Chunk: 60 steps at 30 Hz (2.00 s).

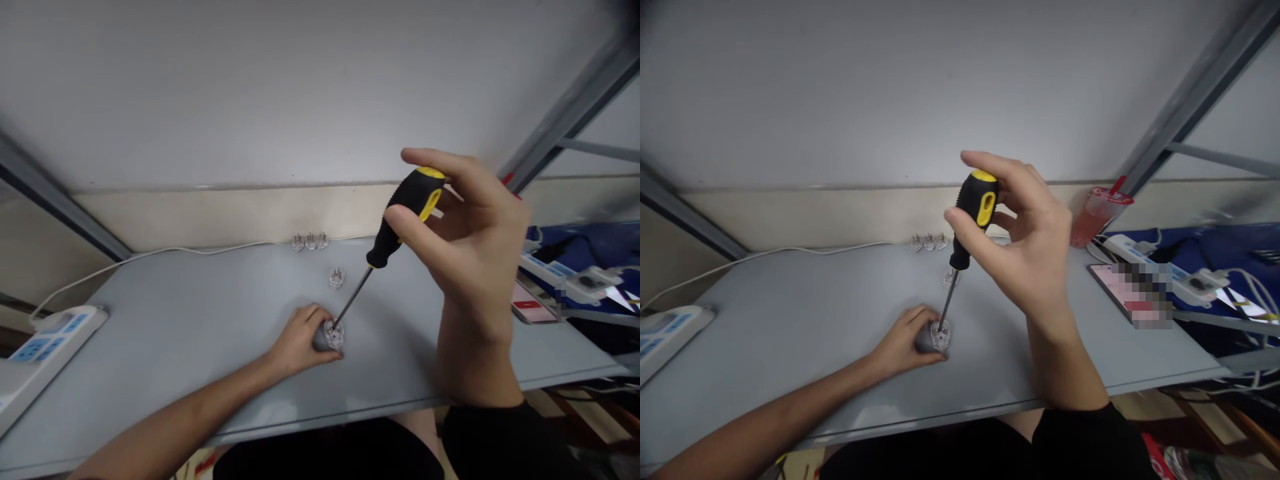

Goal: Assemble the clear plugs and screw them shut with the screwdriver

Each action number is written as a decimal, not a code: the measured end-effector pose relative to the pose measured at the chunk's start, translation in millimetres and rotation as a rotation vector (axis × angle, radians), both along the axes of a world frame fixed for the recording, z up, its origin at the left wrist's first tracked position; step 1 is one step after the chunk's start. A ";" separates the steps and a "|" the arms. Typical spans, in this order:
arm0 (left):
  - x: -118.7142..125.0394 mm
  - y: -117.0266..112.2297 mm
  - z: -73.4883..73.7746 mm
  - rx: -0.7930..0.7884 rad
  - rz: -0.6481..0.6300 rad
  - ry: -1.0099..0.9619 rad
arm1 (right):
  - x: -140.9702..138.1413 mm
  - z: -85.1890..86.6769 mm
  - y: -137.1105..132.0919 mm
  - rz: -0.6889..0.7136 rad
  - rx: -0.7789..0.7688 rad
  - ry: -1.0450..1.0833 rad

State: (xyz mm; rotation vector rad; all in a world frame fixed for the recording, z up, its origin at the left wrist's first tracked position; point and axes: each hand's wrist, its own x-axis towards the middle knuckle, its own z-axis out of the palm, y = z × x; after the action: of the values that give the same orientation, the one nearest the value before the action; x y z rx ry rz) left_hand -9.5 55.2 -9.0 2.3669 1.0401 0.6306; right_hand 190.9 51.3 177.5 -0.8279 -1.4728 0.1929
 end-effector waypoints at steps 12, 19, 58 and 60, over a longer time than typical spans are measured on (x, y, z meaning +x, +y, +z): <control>0.3 -0.6 3.0 -0.002 0.005 0.003 | 6.3 -1.7 2.6 0.125 -0.040 -0.002; 0.9 -0.8 3.0 -0.005 0.001 0.005 | 8.1 -0.3 -0.5 0.058 -0.081 -0.029; -6.1 21.9 11.1 0.150 0.208 -0.193 | 29.9 7.8 -3.7 0.036 0.002 -0.019; -8.8 30.4 17.7 0.193 0.164 -0.110 | 30.1 0.7 -5.0 -0.046 0.040 0.006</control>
State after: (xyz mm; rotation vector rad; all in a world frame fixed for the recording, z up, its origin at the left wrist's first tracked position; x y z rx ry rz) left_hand -18.3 85.6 8.8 2.3925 1.1791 0.9490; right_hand 221.0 46.3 178.2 -0.8277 -1.4467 0.1312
